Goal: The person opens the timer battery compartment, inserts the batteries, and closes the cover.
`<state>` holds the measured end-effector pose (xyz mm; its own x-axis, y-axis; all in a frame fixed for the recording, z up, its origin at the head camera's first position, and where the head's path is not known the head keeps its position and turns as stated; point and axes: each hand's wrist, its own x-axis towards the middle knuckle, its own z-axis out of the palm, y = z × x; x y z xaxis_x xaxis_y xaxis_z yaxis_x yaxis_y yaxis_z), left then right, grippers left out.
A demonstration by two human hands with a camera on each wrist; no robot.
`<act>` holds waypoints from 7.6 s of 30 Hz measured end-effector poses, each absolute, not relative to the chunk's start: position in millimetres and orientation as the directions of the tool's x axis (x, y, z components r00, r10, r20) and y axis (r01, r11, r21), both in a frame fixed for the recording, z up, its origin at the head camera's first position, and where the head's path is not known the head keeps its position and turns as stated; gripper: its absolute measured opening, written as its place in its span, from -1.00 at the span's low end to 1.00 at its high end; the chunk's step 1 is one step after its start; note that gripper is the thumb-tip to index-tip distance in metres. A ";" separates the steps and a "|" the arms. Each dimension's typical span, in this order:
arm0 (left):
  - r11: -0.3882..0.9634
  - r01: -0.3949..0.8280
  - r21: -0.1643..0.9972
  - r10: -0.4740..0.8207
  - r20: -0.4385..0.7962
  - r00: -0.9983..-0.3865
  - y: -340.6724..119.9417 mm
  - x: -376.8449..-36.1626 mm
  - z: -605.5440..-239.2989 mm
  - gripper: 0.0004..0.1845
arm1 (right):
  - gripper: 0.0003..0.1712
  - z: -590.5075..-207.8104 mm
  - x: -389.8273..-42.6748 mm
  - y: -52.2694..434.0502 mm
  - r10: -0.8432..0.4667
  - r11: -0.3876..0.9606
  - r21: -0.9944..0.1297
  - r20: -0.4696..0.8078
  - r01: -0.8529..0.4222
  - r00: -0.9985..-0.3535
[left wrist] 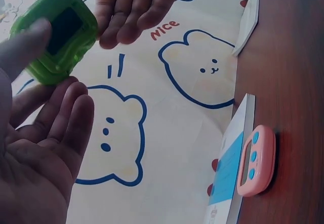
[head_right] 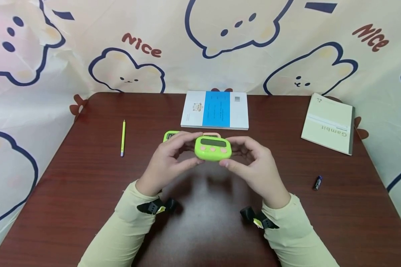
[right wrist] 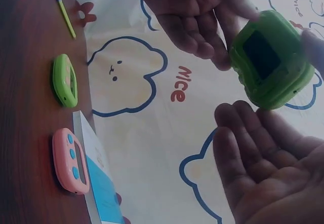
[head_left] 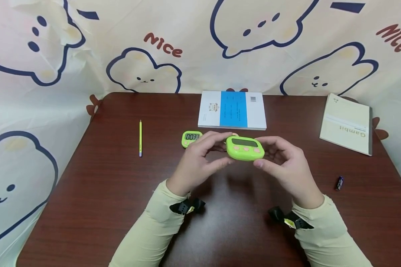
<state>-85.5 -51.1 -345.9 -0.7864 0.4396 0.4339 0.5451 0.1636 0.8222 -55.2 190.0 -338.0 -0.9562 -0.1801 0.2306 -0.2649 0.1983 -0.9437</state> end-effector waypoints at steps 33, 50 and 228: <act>0.000 0.194 0.981 0.374 0.180 -0.910 -47.4 -85.0 -348.4 -0.80 | 0.13 -341.9 -50.8 175.0 -0.170 0.394 -0.690 0.595 -0.607 -0.786; 0.117 0.318 0.941 0.447 0.236 -0.863 -51.3 -89.6 -350.2 -0.29 | -0.19 -349.2 -60.7 185.1 -0.152 0.352 -0.875 0.297 -0.333 -0.943; -0.010 0.168 0.986 0.518 0.149 -0.842 -50.8 -91.5 -354.2 -0.17 | -0.67 -410.0 -37.3 367.0 0.043 0.519 -0.838 -0.175 0.172 -0.984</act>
<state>-91.5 -50.8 -354.2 -0.8422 0.5182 0.1488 0.1681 -0.0099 0.9857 -37.3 367.0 -410.0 -0.9836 0.0427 -0.1753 0.1718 0.5187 -0.8376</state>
